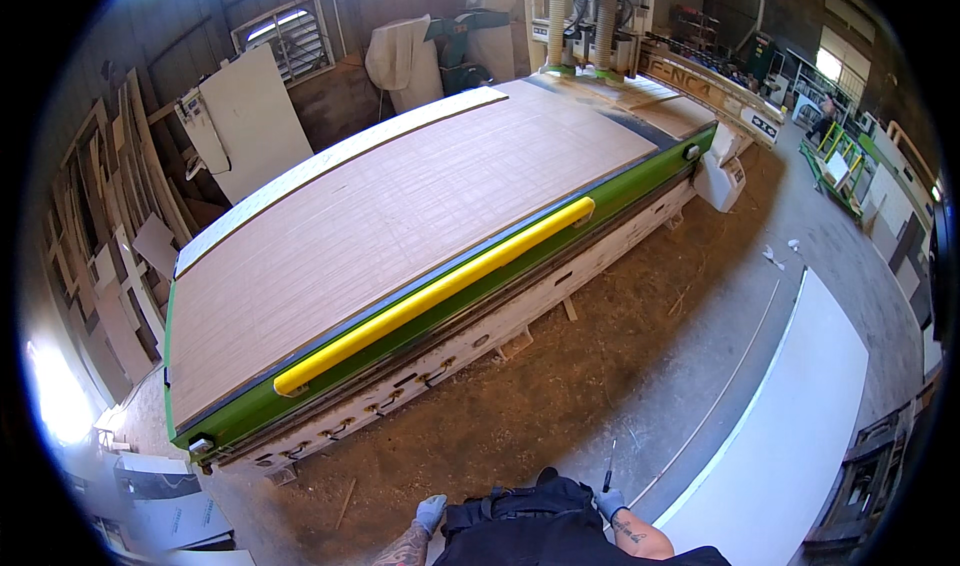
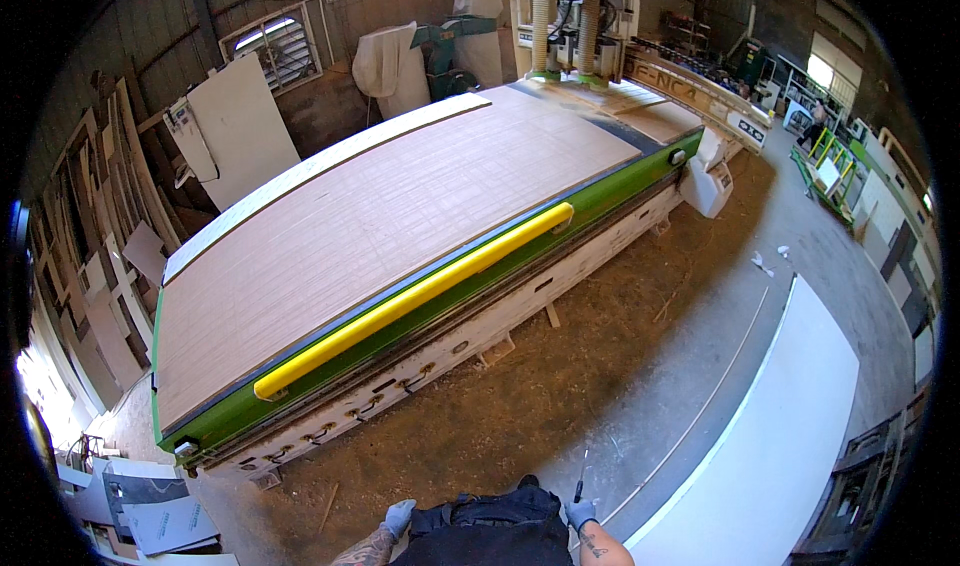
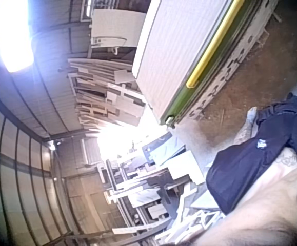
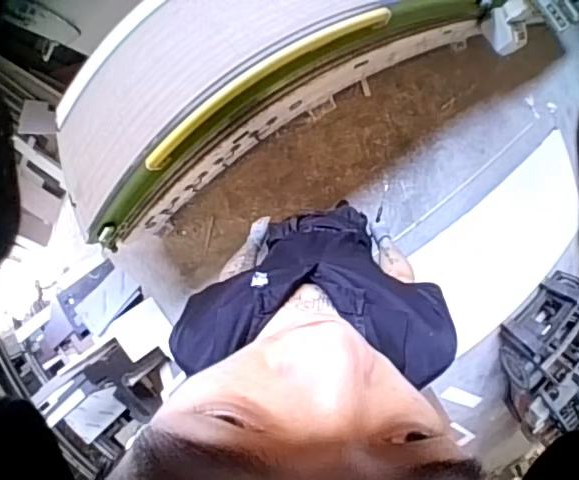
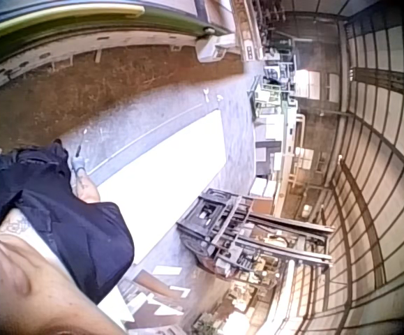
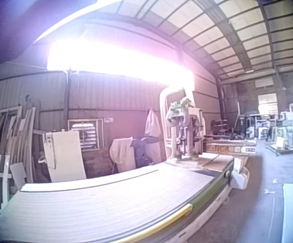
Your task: The person operates a CNC router in a workshop, using a computer interface to control the machine. They then manually handle and stack cut wooden pieces on the machine bed, organizing them into piles.
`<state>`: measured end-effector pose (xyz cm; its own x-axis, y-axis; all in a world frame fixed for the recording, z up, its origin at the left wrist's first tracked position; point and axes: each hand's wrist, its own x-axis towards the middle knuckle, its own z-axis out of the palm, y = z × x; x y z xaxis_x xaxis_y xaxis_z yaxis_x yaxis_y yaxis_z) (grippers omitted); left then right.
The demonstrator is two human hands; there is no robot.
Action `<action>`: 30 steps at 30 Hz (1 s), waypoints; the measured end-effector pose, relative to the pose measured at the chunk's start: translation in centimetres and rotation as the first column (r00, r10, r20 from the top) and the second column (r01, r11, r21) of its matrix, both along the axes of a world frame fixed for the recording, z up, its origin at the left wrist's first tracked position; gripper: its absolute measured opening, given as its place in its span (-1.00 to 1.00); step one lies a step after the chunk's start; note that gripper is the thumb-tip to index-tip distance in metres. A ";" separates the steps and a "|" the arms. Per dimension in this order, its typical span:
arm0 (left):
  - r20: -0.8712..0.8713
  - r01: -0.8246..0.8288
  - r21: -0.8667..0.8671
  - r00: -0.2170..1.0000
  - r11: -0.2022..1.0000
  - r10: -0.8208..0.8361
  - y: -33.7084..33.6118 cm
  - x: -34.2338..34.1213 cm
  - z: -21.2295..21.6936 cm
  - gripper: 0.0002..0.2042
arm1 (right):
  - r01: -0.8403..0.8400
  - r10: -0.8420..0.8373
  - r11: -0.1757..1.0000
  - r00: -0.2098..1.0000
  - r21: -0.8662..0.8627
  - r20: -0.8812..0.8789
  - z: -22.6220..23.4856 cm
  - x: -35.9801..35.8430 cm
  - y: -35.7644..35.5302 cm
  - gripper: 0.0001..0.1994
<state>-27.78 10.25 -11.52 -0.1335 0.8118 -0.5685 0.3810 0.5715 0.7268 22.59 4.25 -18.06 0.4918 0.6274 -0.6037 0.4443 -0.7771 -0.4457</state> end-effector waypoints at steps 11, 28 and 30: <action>-0.177 0.203 0.135 0.968 0.970 -0.178 -1.7 -2.1 -3.6 -0.60 | 0.054 -0.060 0.994 0.996 -0.096 -0.063 3.1 -1.0 0.4 -0.62; -0.076 0.112 0.036 0.991 0.993 -0.109 -1.3 -1.6 -4.6 -0.55 | 0.050 -0.051 0.999 0.998 -0.021 -0.044 3.9 -1.2 0.2 -0.73; -0.054 0.106 0.030 0.993 0.994 -0.104 -1.1 -1.3 -4.4 -0.55 | 0.016 -0.016 0.999 1.000 -0.029 -0.005 4.2 -1.2 0.4 -0.73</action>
<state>-29.11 9.14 -15.97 -0.0757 0.8408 -0.5360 0.4759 0.5029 0.7216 21.40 4.64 -13.86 0.4986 0.6018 -0.6239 0.4291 -0.7967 -0.4255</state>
